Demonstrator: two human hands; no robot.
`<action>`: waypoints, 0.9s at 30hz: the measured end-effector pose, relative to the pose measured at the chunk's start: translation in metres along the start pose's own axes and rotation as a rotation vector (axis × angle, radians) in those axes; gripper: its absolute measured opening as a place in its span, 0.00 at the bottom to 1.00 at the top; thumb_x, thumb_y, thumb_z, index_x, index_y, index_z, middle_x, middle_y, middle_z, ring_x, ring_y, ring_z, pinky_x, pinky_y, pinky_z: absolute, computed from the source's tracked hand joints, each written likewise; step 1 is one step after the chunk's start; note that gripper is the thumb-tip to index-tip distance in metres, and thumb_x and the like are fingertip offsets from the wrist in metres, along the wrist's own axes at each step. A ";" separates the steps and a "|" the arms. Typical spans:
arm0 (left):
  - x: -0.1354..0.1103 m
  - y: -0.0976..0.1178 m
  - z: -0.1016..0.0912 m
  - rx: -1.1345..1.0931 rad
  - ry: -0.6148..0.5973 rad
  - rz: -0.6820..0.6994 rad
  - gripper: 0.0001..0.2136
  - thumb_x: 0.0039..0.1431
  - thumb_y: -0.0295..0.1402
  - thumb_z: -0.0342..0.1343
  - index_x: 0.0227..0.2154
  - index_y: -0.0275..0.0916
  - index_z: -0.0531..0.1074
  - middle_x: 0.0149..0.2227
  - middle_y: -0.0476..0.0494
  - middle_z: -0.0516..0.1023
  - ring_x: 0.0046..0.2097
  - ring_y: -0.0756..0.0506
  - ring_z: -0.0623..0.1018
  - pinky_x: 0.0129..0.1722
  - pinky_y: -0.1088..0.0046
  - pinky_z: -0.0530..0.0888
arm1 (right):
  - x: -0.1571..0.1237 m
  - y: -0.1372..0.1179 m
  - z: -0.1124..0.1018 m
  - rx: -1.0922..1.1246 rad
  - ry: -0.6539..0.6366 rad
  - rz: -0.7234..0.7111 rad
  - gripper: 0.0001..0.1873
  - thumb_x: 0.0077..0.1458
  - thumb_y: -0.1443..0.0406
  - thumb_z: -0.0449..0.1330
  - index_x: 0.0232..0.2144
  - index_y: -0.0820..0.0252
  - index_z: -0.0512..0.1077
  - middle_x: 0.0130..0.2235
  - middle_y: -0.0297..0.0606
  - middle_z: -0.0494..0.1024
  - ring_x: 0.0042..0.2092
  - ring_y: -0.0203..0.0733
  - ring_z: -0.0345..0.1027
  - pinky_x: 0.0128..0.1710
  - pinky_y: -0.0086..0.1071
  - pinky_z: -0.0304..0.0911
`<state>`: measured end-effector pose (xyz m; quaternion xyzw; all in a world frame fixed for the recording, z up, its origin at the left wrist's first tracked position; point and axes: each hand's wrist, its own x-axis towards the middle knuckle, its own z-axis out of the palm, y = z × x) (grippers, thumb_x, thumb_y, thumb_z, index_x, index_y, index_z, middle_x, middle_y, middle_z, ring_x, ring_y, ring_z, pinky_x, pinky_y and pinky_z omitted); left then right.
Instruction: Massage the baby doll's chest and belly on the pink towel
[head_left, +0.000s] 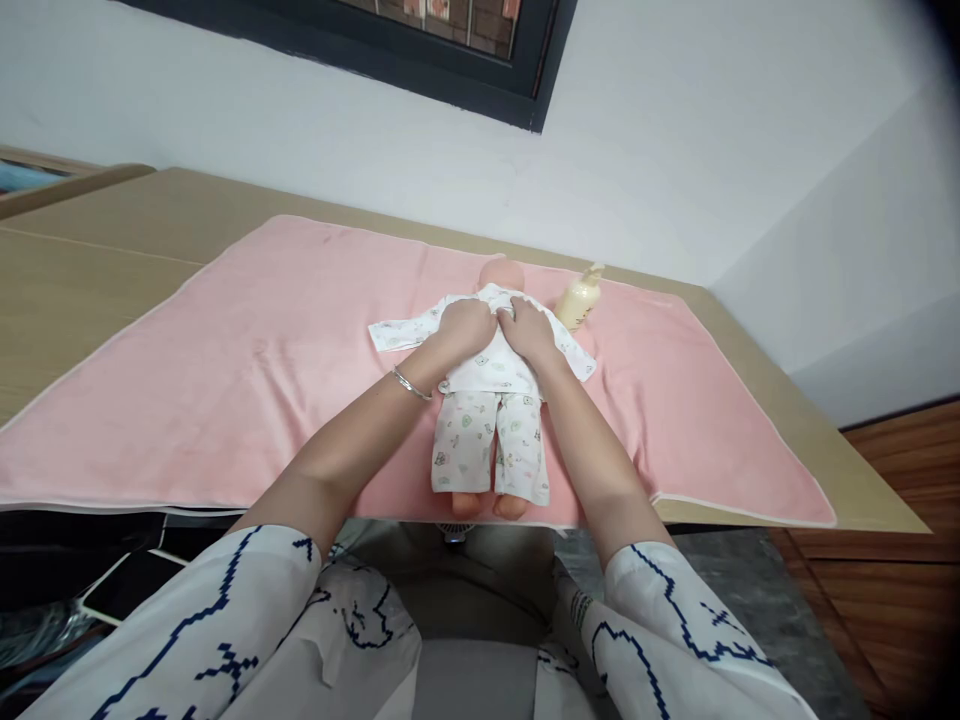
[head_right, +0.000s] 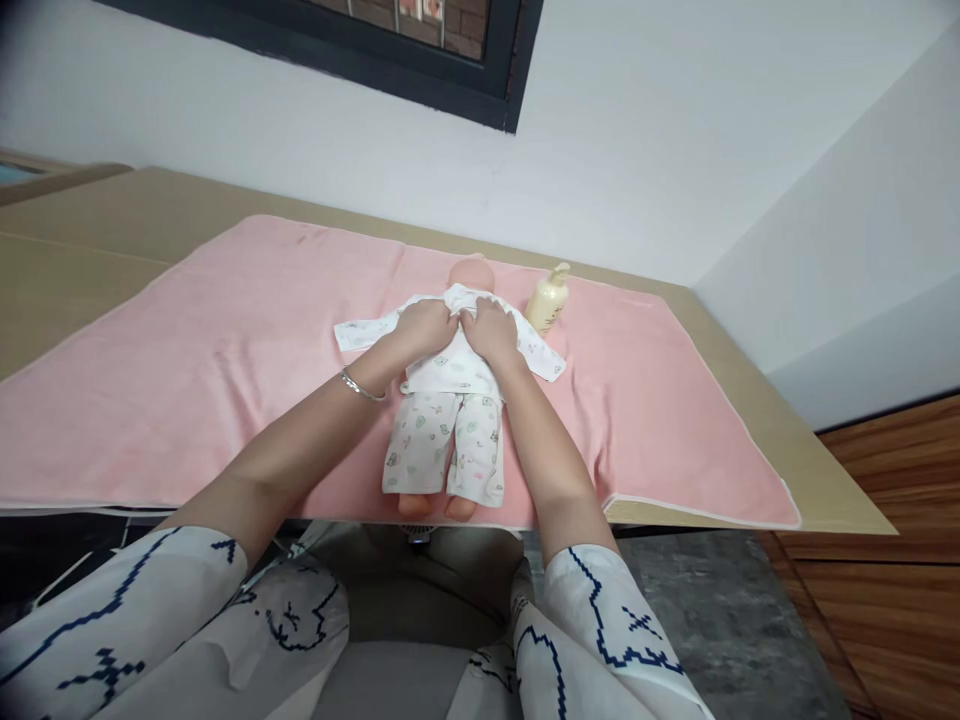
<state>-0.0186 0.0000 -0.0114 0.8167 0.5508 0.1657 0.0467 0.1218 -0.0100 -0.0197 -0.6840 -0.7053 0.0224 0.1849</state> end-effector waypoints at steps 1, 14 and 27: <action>-0.001 0.002 -0.002 0.005 -0.003 -0.003 0.22 0.69 0.39 0.43 0.41 0.29 0.79 0.44 0.27 0.82 0.48 0.32 0.81 0.48 0.57 0.76 | 0.003 0.005 0.002 0.029 -0.004 -0.019 0.28 0.68 0.55 0.43 0.61 0.63 0.64 0.65 0.51 0.68 0.67 0.57 0.58 0.66 0.53 0.52; 0.029 -0.037 0.036 -0.167 0.084 0.156 0.21 0.70 0.33 0.38 0.53 0.29 0.72 0.60 0.30 0.74 0.65 0.38 0.70 0.68 0.57 0.63 | -0.014 -0.027 -0.004 -0.118 0.057 0.052 0.22 0.67 0.59 0.45 0.50 0.69 0.71 0.50 0.58 0.79 0.54 0.60 0.73 0.57 0.48 0.64; 0.021 -0.036 0.050 -0.386 0.276 0.012 0.20 0.67 0.36 0.47 0.57 0.36 0.73 0.60 0.38 0.76 0.62 0.42 0.72 0.66 0.63 0.65 | 0.013 0.023 -0.006 0.288 0.145 -0.105 0.30 0.62 0.60 0.51 0.64 0.63 0.65 0.68 0.47 0.64 0.70 0.50 0.55 0.70 0.49 0.51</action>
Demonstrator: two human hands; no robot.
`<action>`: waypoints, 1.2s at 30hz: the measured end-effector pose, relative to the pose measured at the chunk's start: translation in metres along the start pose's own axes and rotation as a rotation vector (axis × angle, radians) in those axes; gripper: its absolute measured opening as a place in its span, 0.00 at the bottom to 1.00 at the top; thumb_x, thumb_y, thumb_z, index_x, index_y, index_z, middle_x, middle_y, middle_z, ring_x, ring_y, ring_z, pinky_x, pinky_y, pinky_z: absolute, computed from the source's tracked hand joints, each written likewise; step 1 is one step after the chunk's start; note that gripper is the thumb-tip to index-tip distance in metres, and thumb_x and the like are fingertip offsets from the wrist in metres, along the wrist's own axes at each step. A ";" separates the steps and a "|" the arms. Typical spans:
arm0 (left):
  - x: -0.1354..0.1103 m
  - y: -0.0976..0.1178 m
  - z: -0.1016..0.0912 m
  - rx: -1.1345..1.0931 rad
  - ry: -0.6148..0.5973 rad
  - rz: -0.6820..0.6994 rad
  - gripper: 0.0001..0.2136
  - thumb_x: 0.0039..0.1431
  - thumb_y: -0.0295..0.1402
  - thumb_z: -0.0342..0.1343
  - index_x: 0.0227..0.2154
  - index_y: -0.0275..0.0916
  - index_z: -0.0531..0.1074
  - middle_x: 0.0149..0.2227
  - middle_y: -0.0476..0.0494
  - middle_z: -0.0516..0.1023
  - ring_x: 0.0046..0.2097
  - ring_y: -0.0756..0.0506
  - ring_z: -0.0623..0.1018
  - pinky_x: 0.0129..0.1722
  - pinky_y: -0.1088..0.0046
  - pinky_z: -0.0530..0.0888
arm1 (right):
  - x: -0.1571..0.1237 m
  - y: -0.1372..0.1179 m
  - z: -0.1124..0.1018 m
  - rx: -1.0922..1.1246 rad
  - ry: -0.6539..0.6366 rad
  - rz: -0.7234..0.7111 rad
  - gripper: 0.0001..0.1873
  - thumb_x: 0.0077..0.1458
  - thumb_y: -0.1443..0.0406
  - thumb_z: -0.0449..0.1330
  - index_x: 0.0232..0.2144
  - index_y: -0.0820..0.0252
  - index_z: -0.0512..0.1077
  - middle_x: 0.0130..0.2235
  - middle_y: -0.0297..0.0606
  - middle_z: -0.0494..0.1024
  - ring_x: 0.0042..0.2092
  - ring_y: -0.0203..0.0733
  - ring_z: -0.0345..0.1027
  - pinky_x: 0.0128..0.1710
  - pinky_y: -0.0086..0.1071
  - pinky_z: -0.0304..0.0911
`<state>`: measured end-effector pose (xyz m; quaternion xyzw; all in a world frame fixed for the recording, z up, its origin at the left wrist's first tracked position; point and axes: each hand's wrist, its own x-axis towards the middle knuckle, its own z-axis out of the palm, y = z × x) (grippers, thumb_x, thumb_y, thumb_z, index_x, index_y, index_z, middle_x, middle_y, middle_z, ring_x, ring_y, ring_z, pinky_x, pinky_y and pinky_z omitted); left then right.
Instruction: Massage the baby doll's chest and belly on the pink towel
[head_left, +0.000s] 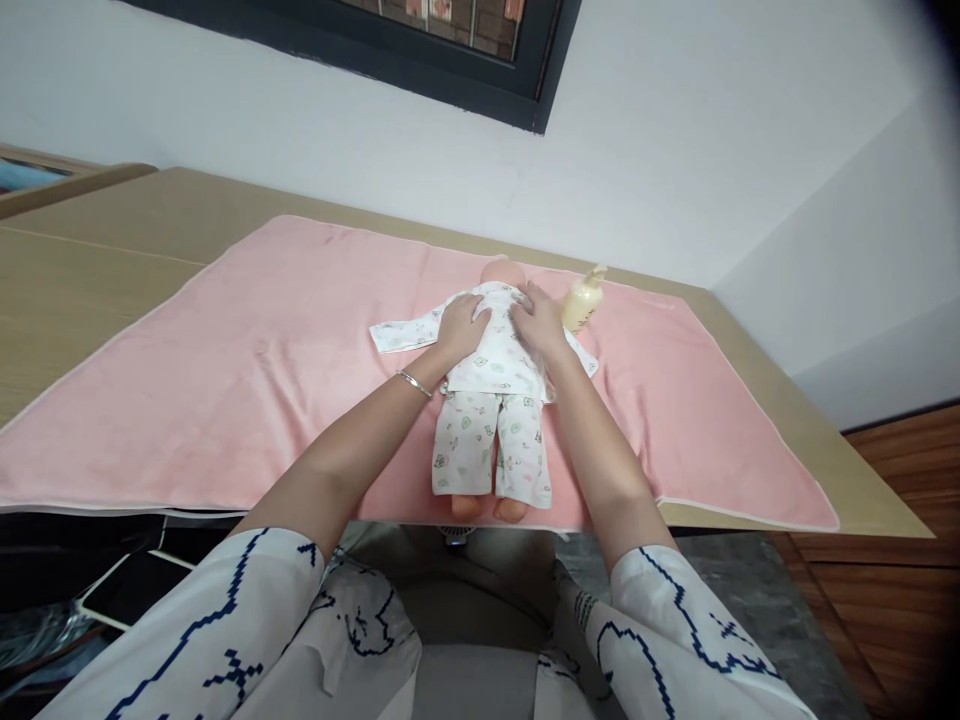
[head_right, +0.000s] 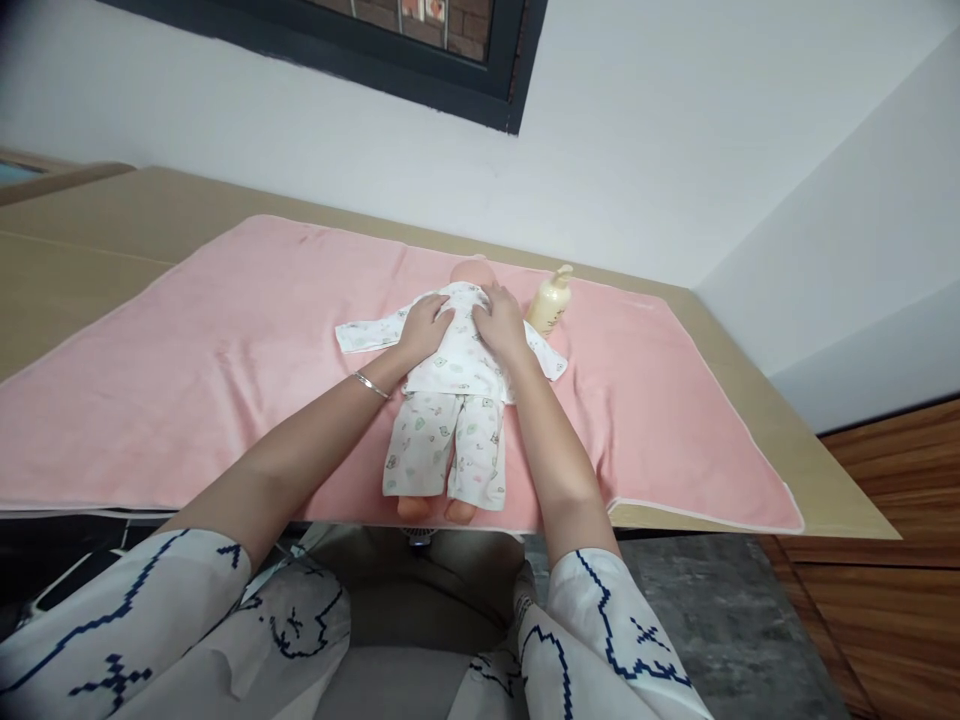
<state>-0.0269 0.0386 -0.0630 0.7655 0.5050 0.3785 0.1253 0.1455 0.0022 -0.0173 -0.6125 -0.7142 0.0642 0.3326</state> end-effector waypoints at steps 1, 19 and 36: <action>0.000 0.000 0.000 -0.009 0.004 -0.001 0.20 0.67 0.36 0.47 0.57 0.35 0.73 0.60 0.38 0.76 0.62 0.42 0.72 0.66 0.64 0.65 | -0.001 -0.004 0.000 -0.022 0.036 -0.011 0.30 0.62 0.61 0.50 0.65 0.63 0.64 0.70 0.46 0.61 0.72 0.50 0.51 0.71 0.50 0.49; -0.002 -0.004 0.002 -0.053 0.036 0.018 0.20 0.69 0.34 0.41 0.56 0.37 0.73 0.59 0.39 0.77 0.62 0.44 0.73 0.66 0.63 0.66 | -0.010 -0.018 0.014 -0.123 -0.089 -0.107 0.30 0.62 0.60 0.52 0.64 0.61 0.65 0.71 0.47 0.58 0.74 0.54 0.45 0.72 0.58 0.39; -0.015 0.015 -0.002 0.013 -0.044 -0.069 0.20 0.68 0.33 0.40 0.54 0.47 0.74 0.57 0.46 0.78 0.66 0.41 0.70 0.69 0.46 0.63 | -0.051 -0.090 0.022 -0.163 -0.286 -0.557 0.40 0.49 0.69 0.61 0.65 0.54 0.64 0.74 0.39 0.50 0.75 0.62 0.36 0.72 0.62 0.32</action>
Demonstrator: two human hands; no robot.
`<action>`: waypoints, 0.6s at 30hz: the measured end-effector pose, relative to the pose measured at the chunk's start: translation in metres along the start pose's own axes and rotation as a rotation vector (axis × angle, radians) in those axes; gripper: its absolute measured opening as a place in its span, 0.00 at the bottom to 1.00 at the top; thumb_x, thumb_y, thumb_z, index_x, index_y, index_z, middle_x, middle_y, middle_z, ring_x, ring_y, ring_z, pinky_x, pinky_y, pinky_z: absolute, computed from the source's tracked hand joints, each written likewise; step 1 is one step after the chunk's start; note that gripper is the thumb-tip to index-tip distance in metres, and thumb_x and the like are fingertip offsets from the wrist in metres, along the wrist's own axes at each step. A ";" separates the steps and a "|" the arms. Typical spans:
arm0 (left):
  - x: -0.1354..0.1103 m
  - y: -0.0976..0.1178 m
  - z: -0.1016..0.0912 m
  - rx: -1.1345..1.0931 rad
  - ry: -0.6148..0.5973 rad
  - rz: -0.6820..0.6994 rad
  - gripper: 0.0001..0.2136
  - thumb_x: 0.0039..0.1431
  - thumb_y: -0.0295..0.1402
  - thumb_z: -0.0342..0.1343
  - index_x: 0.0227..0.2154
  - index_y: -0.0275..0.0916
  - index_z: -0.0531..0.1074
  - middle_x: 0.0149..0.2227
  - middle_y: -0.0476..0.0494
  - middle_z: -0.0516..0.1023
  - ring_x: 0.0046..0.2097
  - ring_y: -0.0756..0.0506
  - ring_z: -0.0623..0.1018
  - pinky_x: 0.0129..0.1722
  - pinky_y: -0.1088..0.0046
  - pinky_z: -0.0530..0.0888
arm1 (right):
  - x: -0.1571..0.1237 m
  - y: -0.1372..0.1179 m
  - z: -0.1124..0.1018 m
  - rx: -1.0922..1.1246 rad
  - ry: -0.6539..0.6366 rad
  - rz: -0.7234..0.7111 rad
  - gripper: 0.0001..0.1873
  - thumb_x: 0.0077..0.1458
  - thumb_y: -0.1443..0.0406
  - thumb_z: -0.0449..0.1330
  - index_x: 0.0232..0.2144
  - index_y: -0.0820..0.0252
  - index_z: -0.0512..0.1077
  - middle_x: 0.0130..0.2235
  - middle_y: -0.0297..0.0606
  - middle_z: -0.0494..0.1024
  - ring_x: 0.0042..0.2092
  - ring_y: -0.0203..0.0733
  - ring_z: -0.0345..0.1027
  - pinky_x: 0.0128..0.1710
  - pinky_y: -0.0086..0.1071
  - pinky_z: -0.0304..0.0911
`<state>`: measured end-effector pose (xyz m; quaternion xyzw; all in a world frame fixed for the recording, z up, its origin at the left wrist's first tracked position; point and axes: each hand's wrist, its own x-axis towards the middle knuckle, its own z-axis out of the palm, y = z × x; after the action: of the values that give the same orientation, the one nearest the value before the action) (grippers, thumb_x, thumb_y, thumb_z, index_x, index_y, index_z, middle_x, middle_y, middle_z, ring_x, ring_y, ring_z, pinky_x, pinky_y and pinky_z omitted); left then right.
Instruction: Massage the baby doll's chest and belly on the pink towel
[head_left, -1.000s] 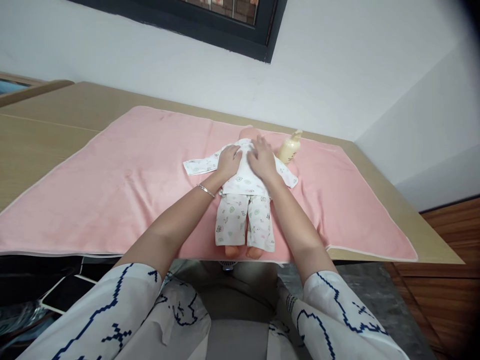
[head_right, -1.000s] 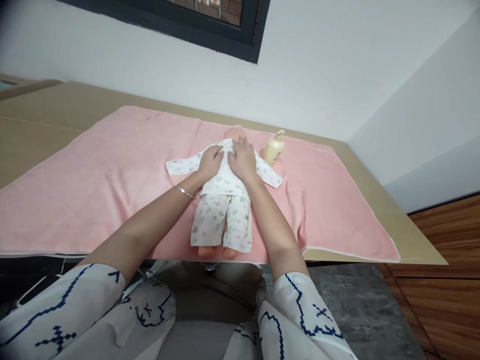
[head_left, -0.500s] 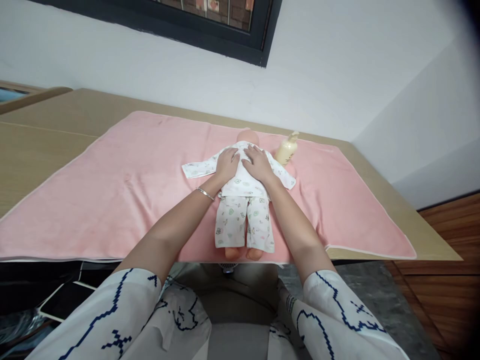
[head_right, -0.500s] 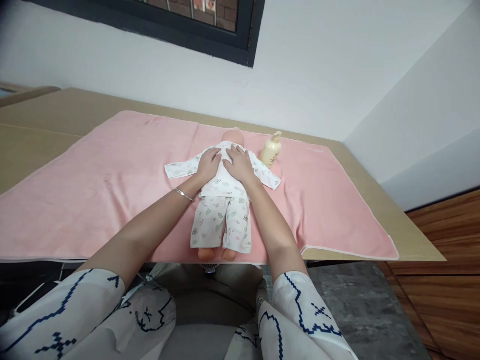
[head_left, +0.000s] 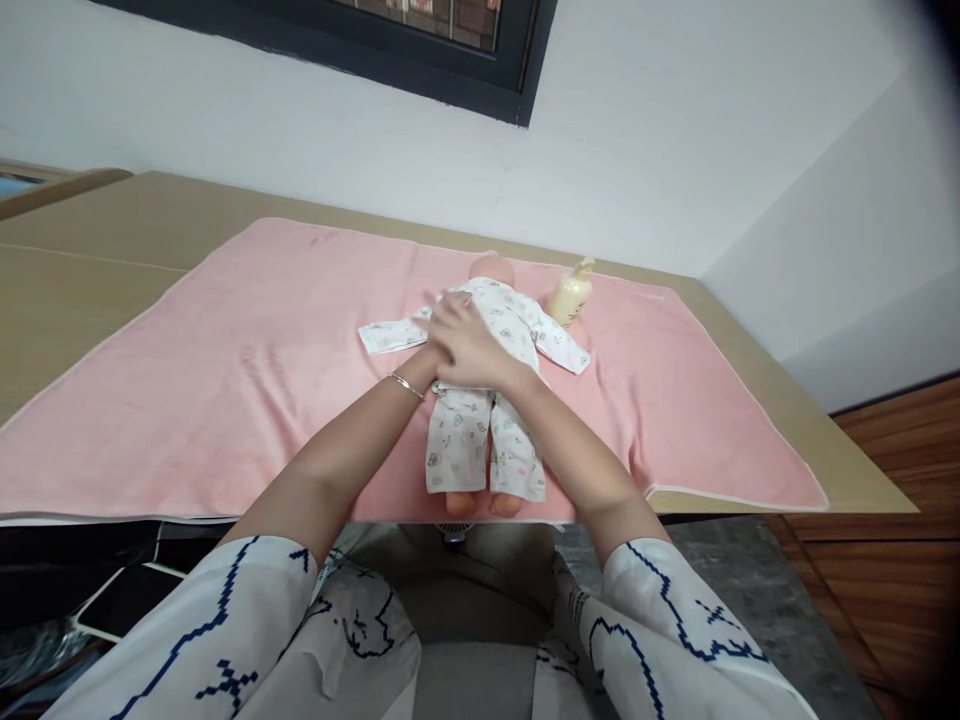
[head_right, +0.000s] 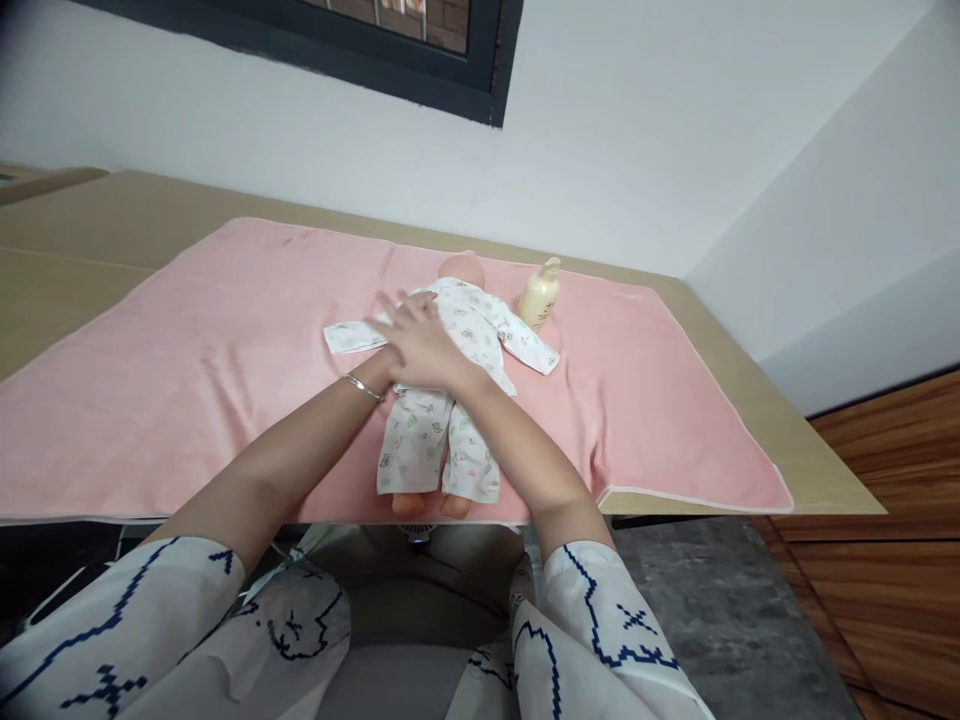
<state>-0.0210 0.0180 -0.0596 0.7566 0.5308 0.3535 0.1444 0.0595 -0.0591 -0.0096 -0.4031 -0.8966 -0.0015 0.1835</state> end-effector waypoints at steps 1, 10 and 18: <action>-0.001 0.004 -0.001 0.031 0.006 -0.021 0.21 0.68 0.35 0.39 0.55 0.46 0.74 0.58 0.45 0.78 0.67 0.41 0.69 0.70 0.49 0.62 | -0.001 -0.013 0.003 0.004 -0.052 -0.086 0.43 0.47 0.70 0.63 0.66 0.50 0.62 0.75 0.36 0.48 0.75 0.63 0.34 0.72 0.63 0.29; 0.003 0.029 -0.020 0.232 -0.045 0.020 0.17 0.69 0.31 0.43 0.53 0.34 0.72 0.61 0.29 0.72 0.65 0.33 0.70 0.68 0.49 0.61 | -0.009 -0.045 0.001 -0.104 -0.037 -0.229 0.37 0.51 0.72 0.63 0.63 0.46 0.66 0.75 0.36 0.47 0.75 0.61 0.32 0.71 0.66 0.27; -0.005 0.043 -0.025 0.163 0.015 0.076 0.17 0.68 0.31 0.44 0.54 0.41 0.72 0.73 0.42 0.55 0.75 0.35 0.49 0.71 0.49 0.54 | -0.014 -0.054 -0.011 -0.205 -0.030 -0.241 0.30 0.51 0.72 0.64 0.56 0.47 0.71 0.73 0.36 0.54 0.75 0.60 0.36 0.72 0.65 0.30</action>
<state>-0.0089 -0.0070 -0.0186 0.7828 0.5297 0.3202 0.0646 0.0322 -0.1073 0.0045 -0.3094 -0.9361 -0.1091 0.1265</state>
